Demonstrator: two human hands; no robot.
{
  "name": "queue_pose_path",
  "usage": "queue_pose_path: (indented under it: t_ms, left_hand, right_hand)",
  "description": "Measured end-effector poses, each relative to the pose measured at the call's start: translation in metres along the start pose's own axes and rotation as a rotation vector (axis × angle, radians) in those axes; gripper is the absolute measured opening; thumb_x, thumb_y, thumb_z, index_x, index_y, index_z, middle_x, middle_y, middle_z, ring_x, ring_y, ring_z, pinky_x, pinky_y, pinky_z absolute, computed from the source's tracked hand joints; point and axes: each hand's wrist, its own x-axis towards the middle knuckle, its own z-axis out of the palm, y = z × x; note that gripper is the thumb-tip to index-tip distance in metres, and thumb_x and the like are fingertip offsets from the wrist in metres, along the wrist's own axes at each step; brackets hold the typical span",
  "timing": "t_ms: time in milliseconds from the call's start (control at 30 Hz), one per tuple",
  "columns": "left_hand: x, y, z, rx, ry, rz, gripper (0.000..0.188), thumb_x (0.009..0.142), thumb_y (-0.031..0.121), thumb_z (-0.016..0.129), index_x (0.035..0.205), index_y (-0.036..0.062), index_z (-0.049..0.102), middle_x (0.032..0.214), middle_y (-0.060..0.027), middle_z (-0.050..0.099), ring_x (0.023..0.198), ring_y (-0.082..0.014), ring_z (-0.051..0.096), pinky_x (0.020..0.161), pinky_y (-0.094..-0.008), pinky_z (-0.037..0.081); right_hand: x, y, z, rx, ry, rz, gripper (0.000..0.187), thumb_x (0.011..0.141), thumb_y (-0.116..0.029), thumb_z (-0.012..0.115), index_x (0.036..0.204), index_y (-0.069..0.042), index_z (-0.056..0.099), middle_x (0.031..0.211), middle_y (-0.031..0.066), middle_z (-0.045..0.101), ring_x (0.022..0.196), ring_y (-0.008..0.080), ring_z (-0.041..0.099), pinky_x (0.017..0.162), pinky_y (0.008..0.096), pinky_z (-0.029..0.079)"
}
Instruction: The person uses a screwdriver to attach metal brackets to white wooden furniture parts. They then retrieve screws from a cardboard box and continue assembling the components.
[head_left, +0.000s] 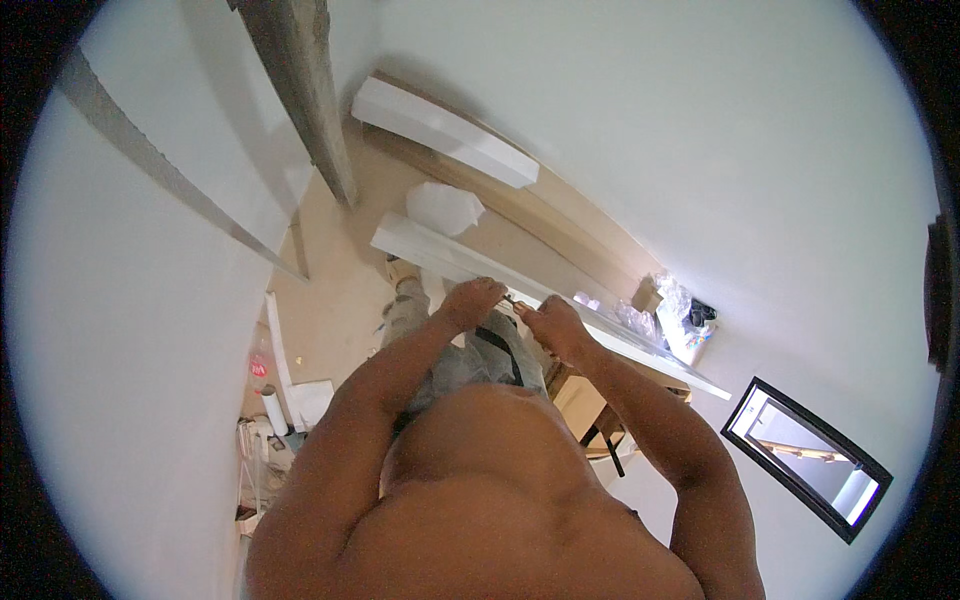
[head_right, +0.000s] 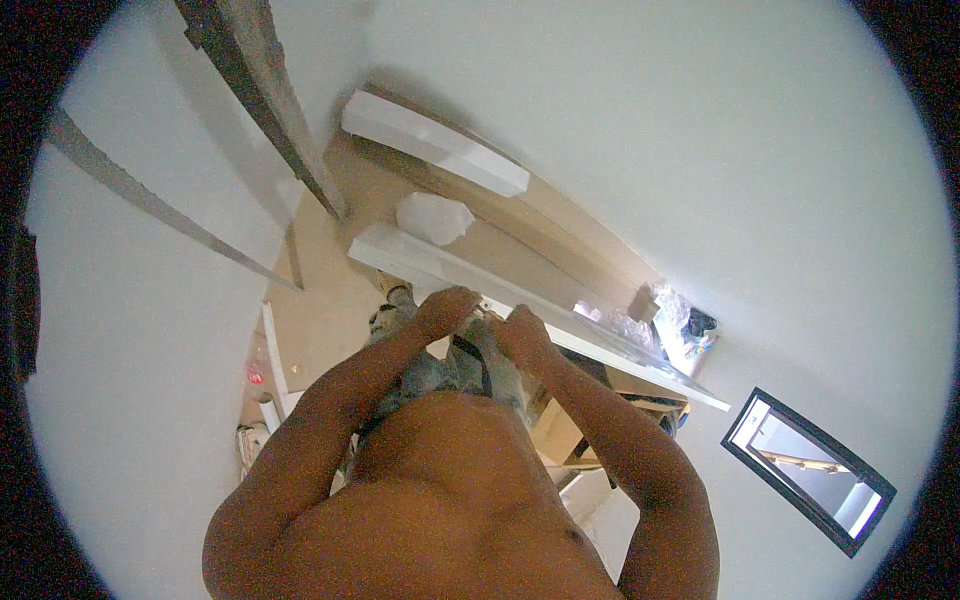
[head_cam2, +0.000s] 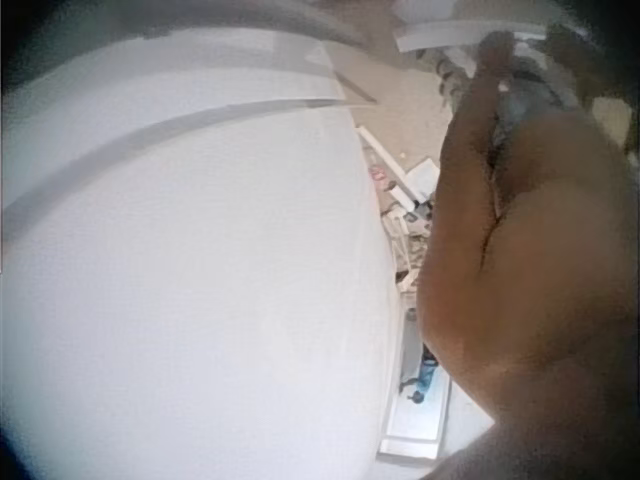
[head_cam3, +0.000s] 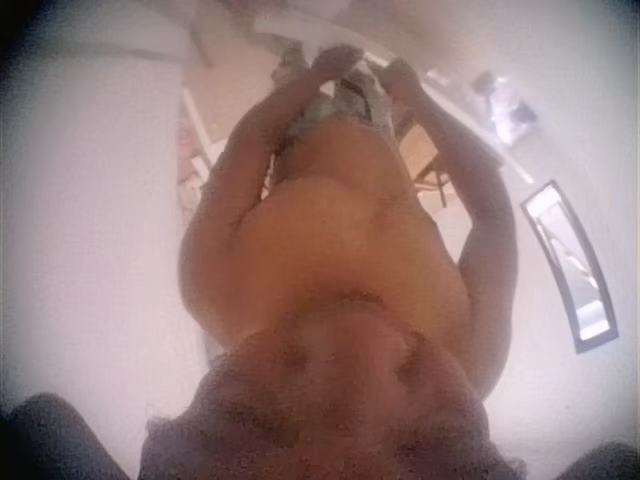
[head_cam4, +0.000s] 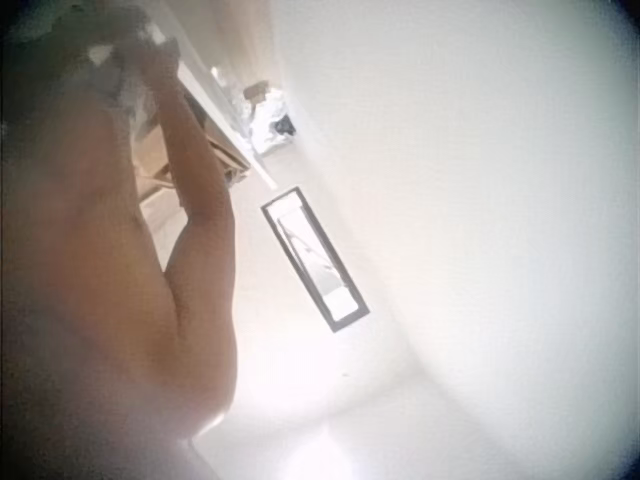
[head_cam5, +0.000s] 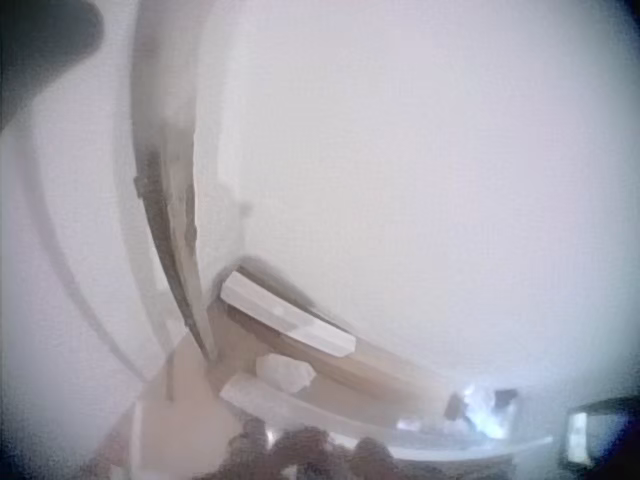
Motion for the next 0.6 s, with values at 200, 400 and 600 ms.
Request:
queue_pose_path:
  t_ms: [200, 400, 600]
  left_hand:
    - [0.0, -0.005, -0.008, -0.036, 0.04, 0.008, 0.038, 0.083, 0.022, 0.063, 0.114, 0.0012, 0.056, 0.11, -0.0155, 0.06, 0.11, -0.0318, 0.056, 0.098, -0.0433, 0.045]
    - [-0.004, -0.023, -0.042, 0.298, 0.193, -0.062, 0.064, 0.068, 0.043, 0.077, 0.113, 0.0008, 0.057, 0.113, -0.0127, 0.058, 0.117, -0.0295, 0.048, 0.111, -0.0469, 0.028]
    - [0.0, -0.024, -0.056, 0.266, 0.163, -0.068, 0.065, 0.066, 0.048, 0.077, 0.107, 0.0009, 0.058, 0.111, -0.0136, 0.056, 0.115, -0.0291, 0.048, 0.11, -0.0457, 0.028]
  right_hand:
    - [-0.013, 0.008, 0.01, -0.978, 0.398, -0.694, 0.025, 0.088, -0.019, 0.057, 0.107, -0.002, 0.058, 0.093, 0.0175, 0.064, 0.076, 0.0316, 0.067, 0.066, 0.0398, 0.056]
    - [0.006, -0.005, -0.014, -0.054, -0.082, -0.007, 0.039, 0.084, -0.027, 0.061, 0.104, 0.006, 0.058, 0.085, 0.0194, 0.063, 0.076, 0.0343, 0.066, 0.067, 0.0428, 0.054]
    - [-0.012, 0.007, 0.0, -0.891, 0.496, -0.816, 0.029, 0.093, -0.028, 0.055, 0.095, 0.0, 0.063, 0.072, 0.0162, 0.063, 0.075, 0.0314, 0.067, 0.069, 0.0443, 0.053]
